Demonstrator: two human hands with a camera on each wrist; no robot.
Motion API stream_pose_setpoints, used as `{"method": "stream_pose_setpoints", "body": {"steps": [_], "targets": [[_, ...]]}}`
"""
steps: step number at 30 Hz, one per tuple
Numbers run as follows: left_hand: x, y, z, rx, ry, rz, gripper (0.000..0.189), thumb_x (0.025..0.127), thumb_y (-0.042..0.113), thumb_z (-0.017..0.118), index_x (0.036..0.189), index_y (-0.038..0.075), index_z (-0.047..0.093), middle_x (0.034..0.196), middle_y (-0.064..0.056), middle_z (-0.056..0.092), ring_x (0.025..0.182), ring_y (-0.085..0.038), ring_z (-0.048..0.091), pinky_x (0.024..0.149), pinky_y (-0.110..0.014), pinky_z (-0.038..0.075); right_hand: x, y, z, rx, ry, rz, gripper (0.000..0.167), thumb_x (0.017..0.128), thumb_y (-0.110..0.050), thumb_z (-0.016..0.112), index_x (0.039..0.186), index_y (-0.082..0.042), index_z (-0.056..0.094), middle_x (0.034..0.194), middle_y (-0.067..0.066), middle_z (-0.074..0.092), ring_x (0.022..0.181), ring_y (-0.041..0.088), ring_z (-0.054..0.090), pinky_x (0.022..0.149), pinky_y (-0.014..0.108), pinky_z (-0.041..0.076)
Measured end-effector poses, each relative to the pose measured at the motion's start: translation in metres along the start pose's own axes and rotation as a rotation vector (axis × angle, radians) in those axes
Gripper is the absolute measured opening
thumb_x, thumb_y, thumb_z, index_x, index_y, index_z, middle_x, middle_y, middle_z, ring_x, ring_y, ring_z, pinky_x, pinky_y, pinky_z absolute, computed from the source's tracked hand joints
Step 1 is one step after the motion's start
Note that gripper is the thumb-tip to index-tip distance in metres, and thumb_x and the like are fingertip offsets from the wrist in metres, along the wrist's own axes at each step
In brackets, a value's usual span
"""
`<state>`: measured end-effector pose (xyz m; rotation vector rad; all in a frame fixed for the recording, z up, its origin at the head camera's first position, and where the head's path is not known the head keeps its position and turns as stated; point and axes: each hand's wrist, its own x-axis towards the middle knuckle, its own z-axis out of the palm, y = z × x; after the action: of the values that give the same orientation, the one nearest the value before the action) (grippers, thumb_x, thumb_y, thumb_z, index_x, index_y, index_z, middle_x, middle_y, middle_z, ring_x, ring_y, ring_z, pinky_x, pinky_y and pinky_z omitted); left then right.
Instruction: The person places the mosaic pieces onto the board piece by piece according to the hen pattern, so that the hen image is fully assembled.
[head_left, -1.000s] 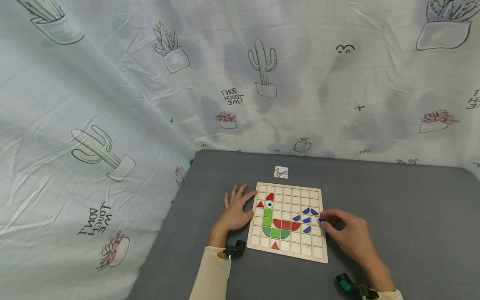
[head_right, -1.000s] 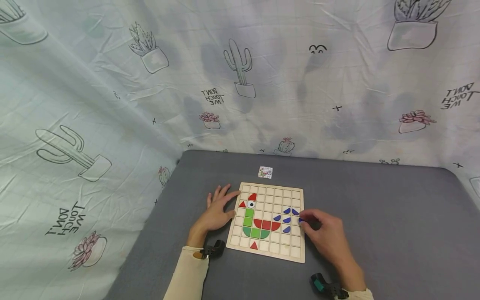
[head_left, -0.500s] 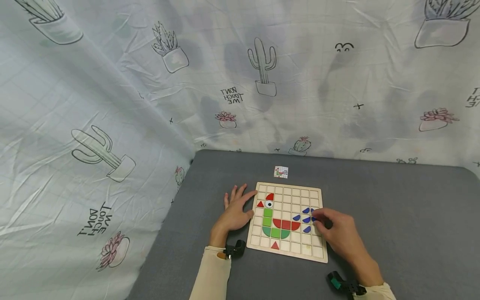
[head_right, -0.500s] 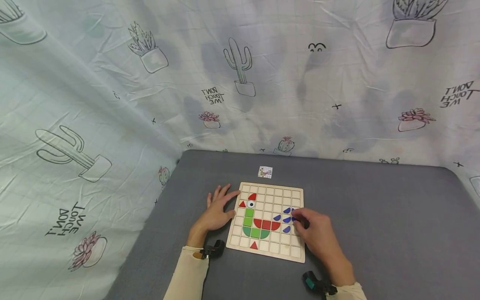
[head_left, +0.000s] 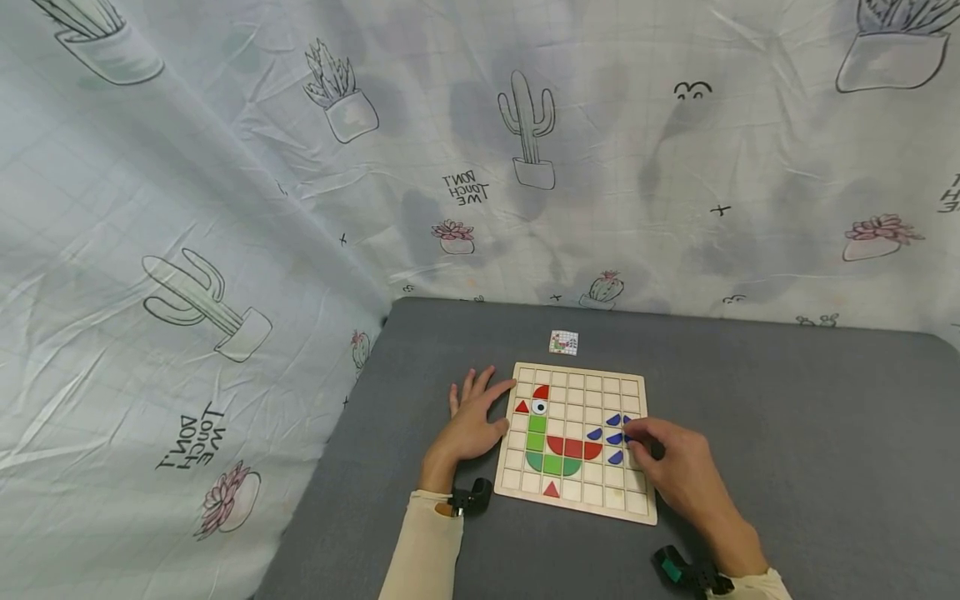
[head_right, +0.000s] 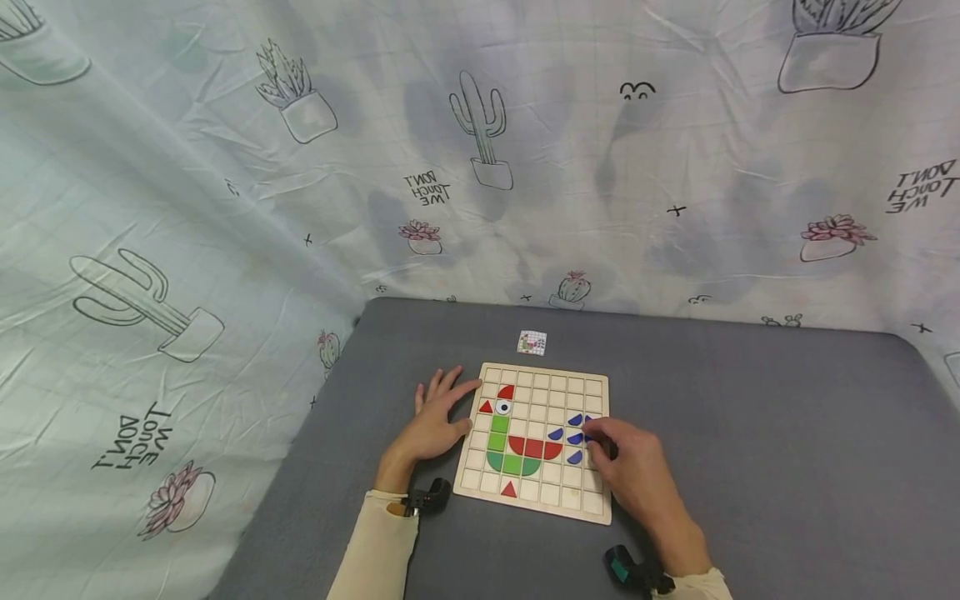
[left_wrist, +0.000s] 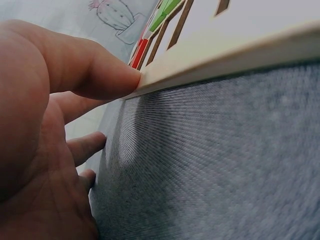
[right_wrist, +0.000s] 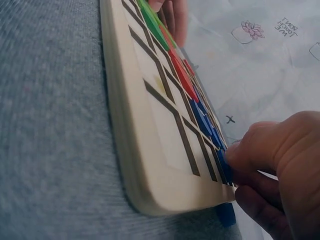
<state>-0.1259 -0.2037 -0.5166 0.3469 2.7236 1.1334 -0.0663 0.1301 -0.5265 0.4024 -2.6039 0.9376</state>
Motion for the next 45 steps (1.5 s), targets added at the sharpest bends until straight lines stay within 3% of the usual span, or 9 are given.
{"method": "stream_pose_setpoints", "body": {"steps": [9, 16, 20, 27, 32, 39, 45], "targets": [[0.001, -0.001, 0.003, -0.016, 0.019, 0.026, 0.068, 0.092, 0.005, 0.066, 0.159, 0.012, 0.058, 0.178, -0.025, 0.027, 0.169, -0.052, 0.004, 0.129, -0.075, -0.01, -0.009, 0.007, -0.015, 0.076, 0.075, 0.04, 0.032, 0.081, 0.004, 0.09, 0.105, -0.015, 0.083, 0.098, -0.003, 0.083, 0.086, 0.015, 0.076, 0.083, 0.009, 0.05], [0.002, 0.001, 0.001, 0.001, 0.004, 0.003, 0.068, 0.094, 0.005, 0.067, 0.161, 0.016, 0.057, 0.18, -0.02, 0.026, 0.171, -0.047, 0.003, 0.131, -0.073, -0.009, -0.029, 0.014, -0.031, 0.173, -0.01, 0.115, 0.034, 0.082, 0.002, 0.092, 0.108, -0.019, 0.083, 0.099, -0.006, 0.083, 0.087, 0.0, 0.074, 0.079, 0.007, 0.052], [0.001, 0.002, 0.0, 0.006, 0.003, -0.002, 0.069, 0.095, 0.005, 0.067, 0.161, 0.018, 0.057, 0.181, -0.018, 0.026, 0.171, -0.046, 0.004, 0.131, -0.073, -0.008, -0.04, 0.019, -0.039, 0.2, -0.004, 0.133, 0.034, 0.083, 0.001, 0.092, 0.109, -0.02, 0.083, 0.099, -0.005, 0.083, 0.089, -0.004, 0.073, 0.08, 0.005, 0.051], [0.001, 0.001, -0.002, 0.009, 0.0, 0.001, 0.068, 0.095, 0.006, 0.067, 0.162, 0.019, 0.057, 0.181, -0.018, 0.026, 0.171, -0.046, 0.003, 0.131, -0.073, -0.008, -0.052, 0.025, -0.05, 0.146, 0.026, 0.154, 0.036, 0.082, 0.0, 0.093, 0.109, -0.022, 0.083, 0.098, -0.006, 0.083, 0.088, -0.011, 0.071, 0.079, 0.003, 0.05], [0.0, -0.001, -0.002, 0.004, -0.007, -0.002, 0.068, 0.096, 0.006, 0.066, 0.162, 0.019, 0.056, 0.181, -0.018, 0.025, 0.171, -0.046, 0.003, 0.131, -0.072, -0.009, -0.052, 0.026, -0.045, 0.154, 0.04, 0.112, 0.039, 0.077, 0.001, 0.096, 0.107, -0.021, 0.083, 0.097, -0.005, 0.084, 0.087, -0.007, 0.073, 0.081, 0.003, 0.05], [-0.001, 0.0, -0.002, 0.007, -0.005, -0.002, 0.068, 0.096, 0.006, 0.066, 0.162, 0.019, 0.056, 0.181, -0.017, 0.025, 0.171, -0.045, 0.003, 0.131, -0.072, -0.008, -0.047, 0.027, -0.037, 0.081, 0.063, 0.05, 0.042, 0.071, -0.002, 0.1, 0.105, -0.021, 0.084, 0.095, -0.007, 0.083, 0.086, 0.0, 0.075, 0.084, 0.003, 0.046], [-0.001, 0.0, -0.001, -0.001, -0.009, 0.002, 0.067, 0.096, 0.006, 0.065, 0.162, 0.017, 0.056, 0.181, -0.018, 0.025, 0.171, -0.046, 0.002, 0.131, -0.072, -0.009, -0.04, 0.034, -0.037, 0.004, 0.112, 0.06, 0.039, 0.072, 0.005, 0.095, 0.103, -0.016, 0.084, 0.094, -0.003, 0.083, 0.084, 0.004, 0.074, 0.081, 0.004, 0.046]]}}
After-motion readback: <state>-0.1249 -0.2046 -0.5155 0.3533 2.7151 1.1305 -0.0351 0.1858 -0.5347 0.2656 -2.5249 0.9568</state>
